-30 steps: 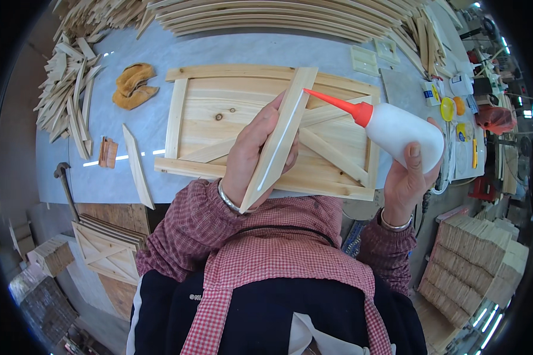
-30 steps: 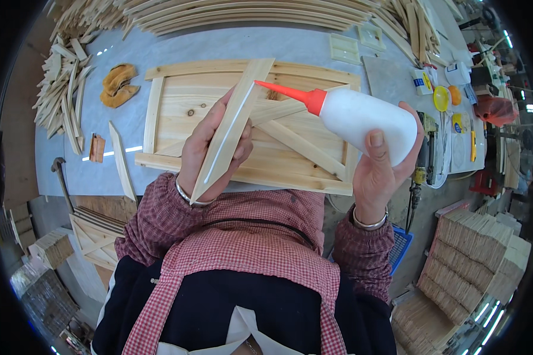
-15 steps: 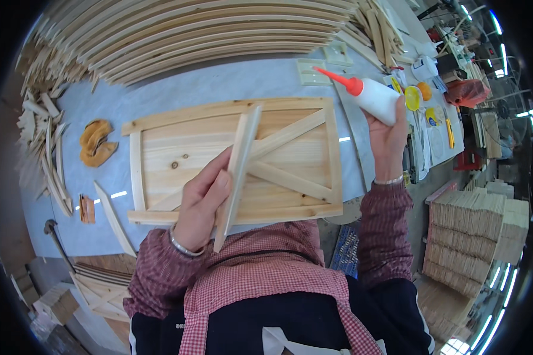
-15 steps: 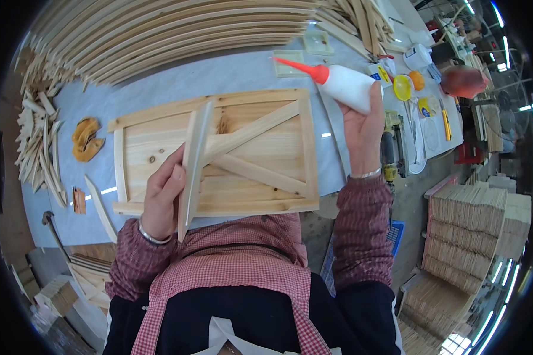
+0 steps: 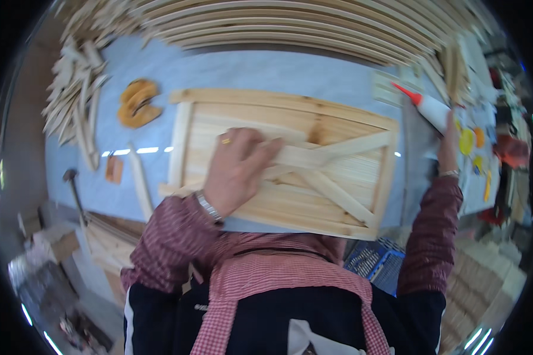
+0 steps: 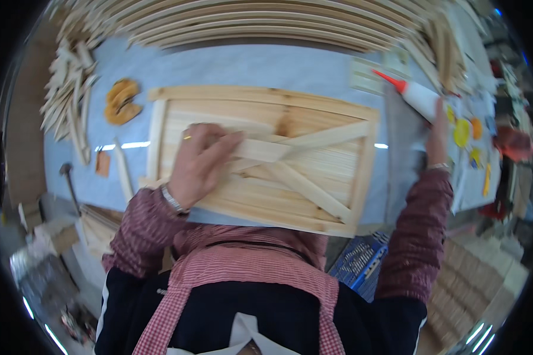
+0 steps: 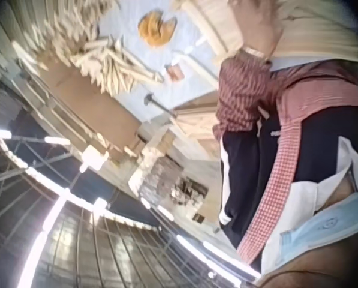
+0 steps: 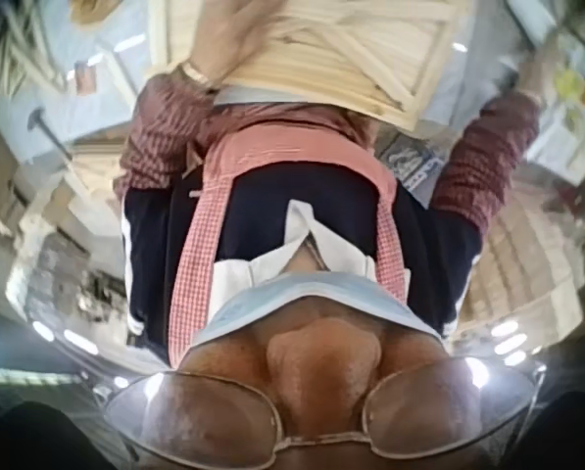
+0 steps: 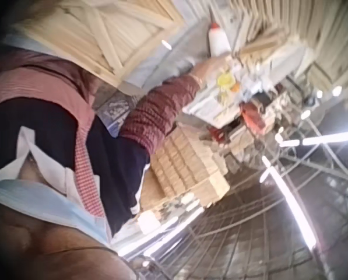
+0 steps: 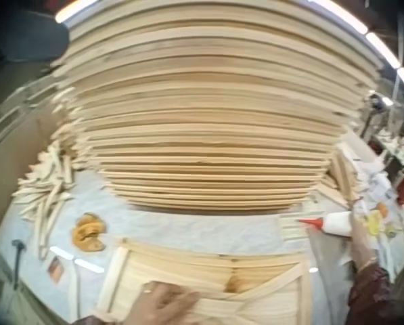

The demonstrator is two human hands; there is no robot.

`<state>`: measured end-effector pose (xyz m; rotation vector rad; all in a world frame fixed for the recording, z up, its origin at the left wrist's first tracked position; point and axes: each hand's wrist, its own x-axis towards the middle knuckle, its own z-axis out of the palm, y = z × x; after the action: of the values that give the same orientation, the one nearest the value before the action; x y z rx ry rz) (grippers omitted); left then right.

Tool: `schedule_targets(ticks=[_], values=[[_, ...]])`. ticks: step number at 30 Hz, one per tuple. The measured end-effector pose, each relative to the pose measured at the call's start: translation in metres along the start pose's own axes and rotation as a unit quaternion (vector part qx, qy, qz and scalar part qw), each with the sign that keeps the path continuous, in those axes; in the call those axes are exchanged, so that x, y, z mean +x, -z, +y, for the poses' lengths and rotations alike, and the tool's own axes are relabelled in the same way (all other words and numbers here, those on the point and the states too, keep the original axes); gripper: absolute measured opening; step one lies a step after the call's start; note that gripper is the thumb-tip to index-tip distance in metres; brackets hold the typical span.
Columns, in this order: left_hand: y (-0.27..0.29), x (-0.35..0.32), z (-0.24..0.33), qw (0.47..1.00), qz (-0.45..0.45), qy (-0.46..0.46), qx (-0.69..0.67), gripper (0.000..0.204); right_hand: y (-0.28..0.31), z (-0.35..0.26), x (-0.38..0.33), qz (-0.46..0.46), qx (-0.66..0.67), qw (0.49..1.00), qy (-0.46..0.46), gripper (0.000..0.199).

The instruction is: Assembling wooden slats onto a frame using glue and a pneumatic nail gun in a workshop.

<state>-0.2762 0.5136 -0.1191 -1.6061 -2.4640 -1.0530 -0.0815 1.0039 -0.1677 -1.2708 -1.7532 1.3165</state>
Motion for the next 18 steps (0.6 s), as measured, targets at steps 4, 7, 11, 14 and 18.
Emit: schedule_targets(ticks=[4, 7, 11, 14, 18], values=[[-0.004, -0.002, -0.011, 1.000, -0.013, 0.006, 0.018, 0.041, 0.003, -0.010, -0.006, -0.026, -0.135, 0.989, 0.053, 0.058], [-0.001, 0.003, -0.022, 1.000, -0.007, -0.006, 0.016, 0.042, 0.002, -0.032, -0.029, 0.013, -0.215, 0.965, 0.151, 0.055], [0.004, 0.010, -0.039, 0.996, -0.012, -0.050, 0.073, 0.044, -0.011, -0.055, -0.079, 0.014, -0.201, 0.959, 0.199, 0.048], [0.005, 0.011, -0.051, 0.996, -0.036, -0.054, 0.064, 0.046, -0.022, -0.065, -0.118, -0.019, -0.163, 0.966, 0.198, 0.042], [0.005, 0.011, -0.061, 0.994, -0.034, -0.075, 0.076, 0.045, -0.042, -0.062, -0.165, -0.088, -0.149, 0.965, 0.195, 0.037]])
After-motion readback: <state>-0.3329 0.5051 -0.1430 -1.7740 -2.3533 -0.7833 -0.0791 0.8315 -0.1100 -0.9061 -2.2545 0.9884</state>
